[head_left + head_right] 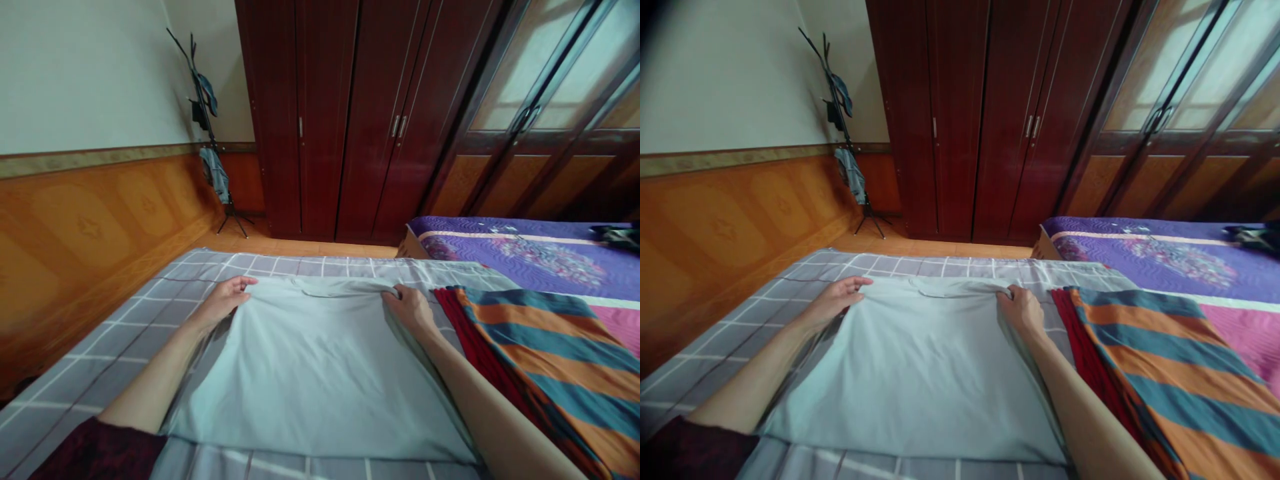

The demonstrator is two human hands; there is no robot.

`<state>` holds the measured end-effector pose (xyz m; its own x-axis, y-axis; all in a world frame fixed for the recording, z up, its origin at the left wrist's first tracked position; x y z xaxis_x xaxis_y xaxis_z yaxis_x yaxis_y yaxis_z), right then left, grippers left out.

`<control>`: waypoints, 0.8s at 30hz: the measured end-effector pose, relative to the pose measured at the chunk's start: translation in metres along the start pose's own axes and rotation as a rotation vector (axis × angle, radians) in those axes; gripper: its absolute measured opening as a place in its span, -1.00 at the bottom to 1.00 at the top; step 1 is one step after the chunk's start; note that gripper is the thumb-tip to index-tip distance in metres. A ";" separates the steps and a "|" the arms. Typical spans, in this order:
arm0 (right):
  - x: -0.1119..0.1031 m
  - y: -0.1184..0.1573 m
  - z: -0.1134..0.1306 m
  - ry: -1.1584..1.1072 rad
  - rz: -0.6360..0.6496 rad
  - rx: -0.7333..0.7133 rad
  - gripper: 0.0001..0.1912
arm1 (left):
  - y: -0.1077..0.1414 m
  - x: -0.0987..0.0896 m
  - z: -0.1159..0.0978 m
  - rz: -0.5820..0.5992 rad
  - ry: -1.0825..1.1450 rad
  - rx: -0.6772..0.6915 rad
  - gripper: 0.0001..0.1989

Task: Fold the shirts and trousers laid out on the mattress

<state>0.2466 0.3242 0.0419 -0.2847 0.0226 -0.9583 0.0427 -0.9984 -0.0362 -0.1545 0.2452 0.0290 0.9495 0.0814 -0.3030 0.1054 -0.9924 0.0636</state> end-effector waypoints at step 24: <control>0.018 0.033 0.055 0.193 -0.085 -0.681 -0.38 | 0.021 0.061 -0.006 0.208 -1.111 0.228 -0.23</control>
<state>0.1905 0.2893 0.0388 -0.1418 0.1705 -0.9751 0.6347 -0.7403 -0.2218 -0.0921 0.2299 0.0176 0.1461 -0.0994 -0.9843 -0.1857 -0.9800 0.0714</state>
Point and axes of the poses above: each hand's wrist, its own y-axis away from the middle knuckle, its own x-axis out of the palm, z = x × y, the point moved 6 cm from there along -y, towards the middle knuckle, and after that the axes turned 5 degrees about -x, right-handed, at the moved point
